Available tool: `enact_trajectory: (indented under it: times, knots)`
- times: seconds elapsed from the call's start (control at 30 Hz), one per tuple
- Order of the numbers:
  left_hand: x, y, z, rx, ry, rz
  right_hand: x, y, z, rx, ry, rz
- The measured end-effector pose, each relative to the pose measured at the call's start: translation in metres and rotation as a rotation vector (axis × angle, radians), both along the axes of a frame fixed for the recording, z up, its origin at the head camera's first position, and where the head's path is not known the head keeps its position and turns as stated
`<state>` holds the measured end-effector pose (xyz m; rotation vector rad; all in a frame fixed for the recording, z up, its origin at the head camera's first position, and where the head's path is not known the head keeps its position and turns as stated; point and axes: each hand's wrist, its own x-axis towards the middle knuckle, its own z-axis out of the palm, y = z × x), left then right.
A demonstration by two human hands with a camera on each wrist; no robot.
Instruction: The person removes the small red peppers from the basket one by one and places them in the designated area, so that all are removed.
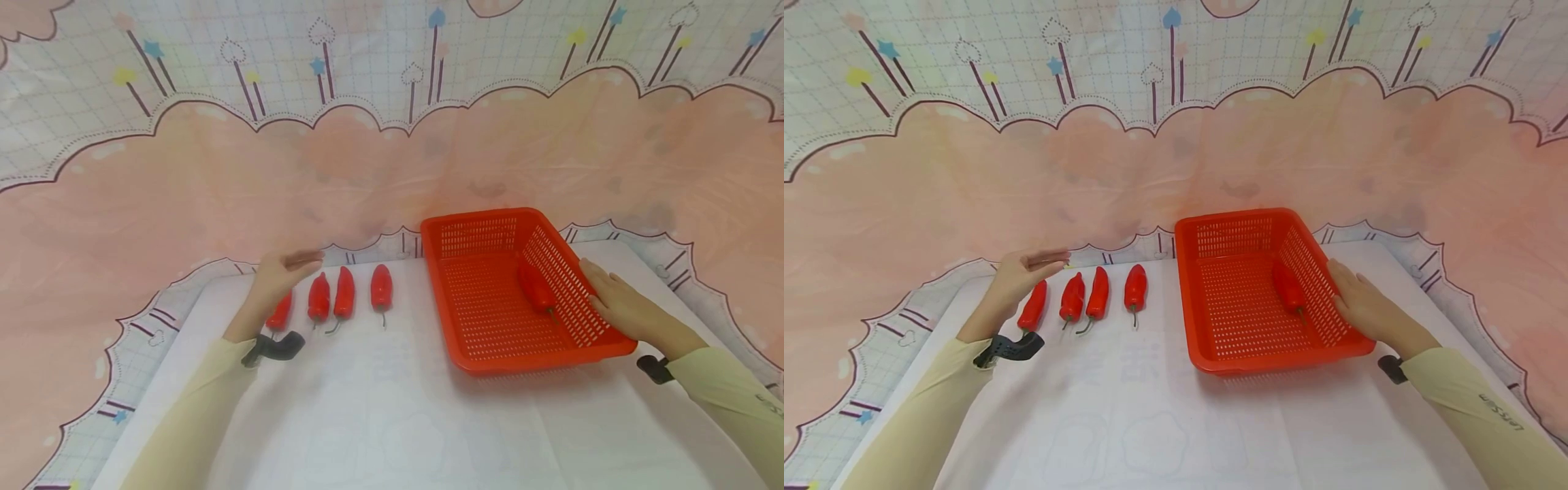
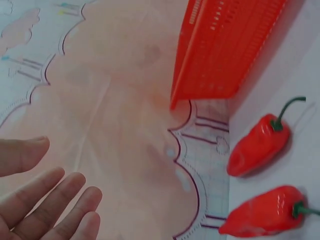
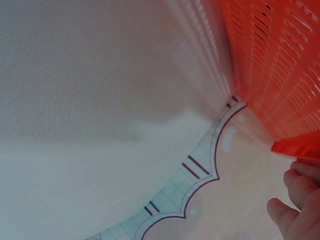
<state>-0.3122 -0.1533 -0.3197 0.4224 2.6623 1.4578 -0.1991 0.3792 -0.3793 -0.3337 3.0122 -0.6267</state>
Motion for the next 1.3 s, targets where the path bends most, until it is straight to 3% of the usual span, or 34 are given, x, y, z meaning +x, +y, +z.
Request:
enact_trajectory:
  times: [0.23,0.5,0.83,1.0,1.13,1.3]
  knots:
    - [0.003,0.029,0.010,0.016,-0.028,-0.027,0.000,0.000,-0.001,0.007,0.010,-0.001]
    - [0.005,0.066,0.017,0.014,-0.017,-0.049,0.000,0.001,0.000,0.011,0.014,0.003]
    - [-0.006,0.111,0.020,0.028,0.003,-0.126,-0.001,0.001,-0.001,0.007,0.000,-0.002]
    - [-0.008,0.138,0.022,0.053,-0.020,-0.152,-0.002,0.001,-0.001,0.016,0.004,-0.001]
    - [-0.008,0.157,0.021,0.074,-0.024,-0.209,-0.001,0.000,-0.001,0.036,0.007,0.000]
    - [-0.007,0.179,0.019,0.029,0.047,-0.294,-0.001,-0.001,0.002,0.081,0.038,0.013]
